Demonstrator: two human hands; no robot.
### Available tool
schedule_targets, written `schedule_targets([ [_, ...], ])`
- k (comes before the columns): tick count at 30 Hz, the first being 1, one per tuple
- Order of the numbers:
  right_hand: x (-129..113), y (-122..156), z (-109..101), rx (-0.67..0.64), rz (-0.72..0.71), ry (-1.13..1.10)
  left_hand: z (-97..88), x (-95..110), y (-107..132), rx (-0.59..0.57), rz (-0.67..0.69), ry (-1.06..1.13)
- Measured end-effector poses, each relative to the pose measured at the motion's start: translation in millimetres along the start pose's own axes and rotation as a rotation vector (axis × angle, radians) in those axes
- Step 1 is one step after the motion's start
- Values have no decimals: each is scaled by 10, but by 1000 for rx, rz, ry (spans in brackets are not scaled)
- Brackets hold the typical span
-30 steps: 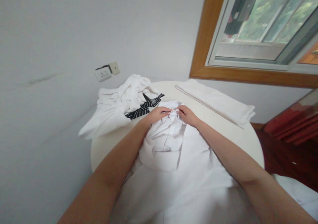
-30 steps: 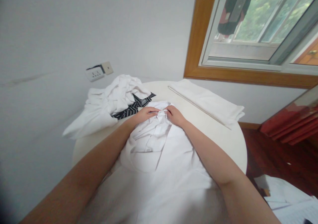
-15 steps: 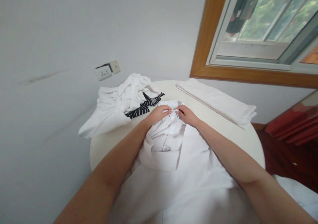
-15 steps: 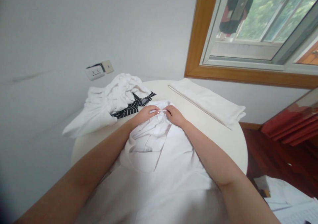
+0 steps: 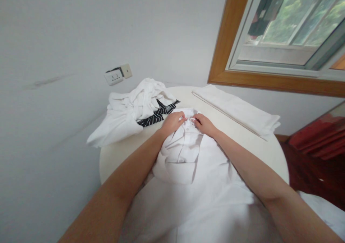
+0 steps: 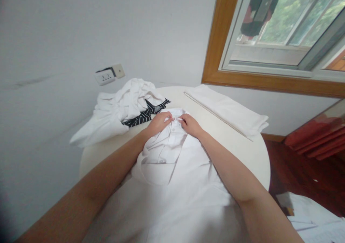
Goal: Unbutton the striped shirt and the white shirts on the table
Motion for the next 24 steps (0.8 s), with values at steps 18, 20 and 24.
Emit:
schedule_targets([
  [18, 445, 107, -364, 467, 327, -208, 88, 321, 55, -258, 7, 446],
  [20, 459, 108, -381, 478, 322, -177, 103, 275, 56, -289, -20, 507],
  [24, 457, 105, -417, 486, 301, -83, 91, 202, 41, -328, -21, 572],
])
Point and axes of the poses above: each hand's wrist, its own y-axis away from the middle knuckle, its own z-axis out of the palm, x = y × z, the point moved 8 cm from there along -y, towards the middle knuckle, and after that the axes turned 8 degrees about -y, right-handed, at the moved point
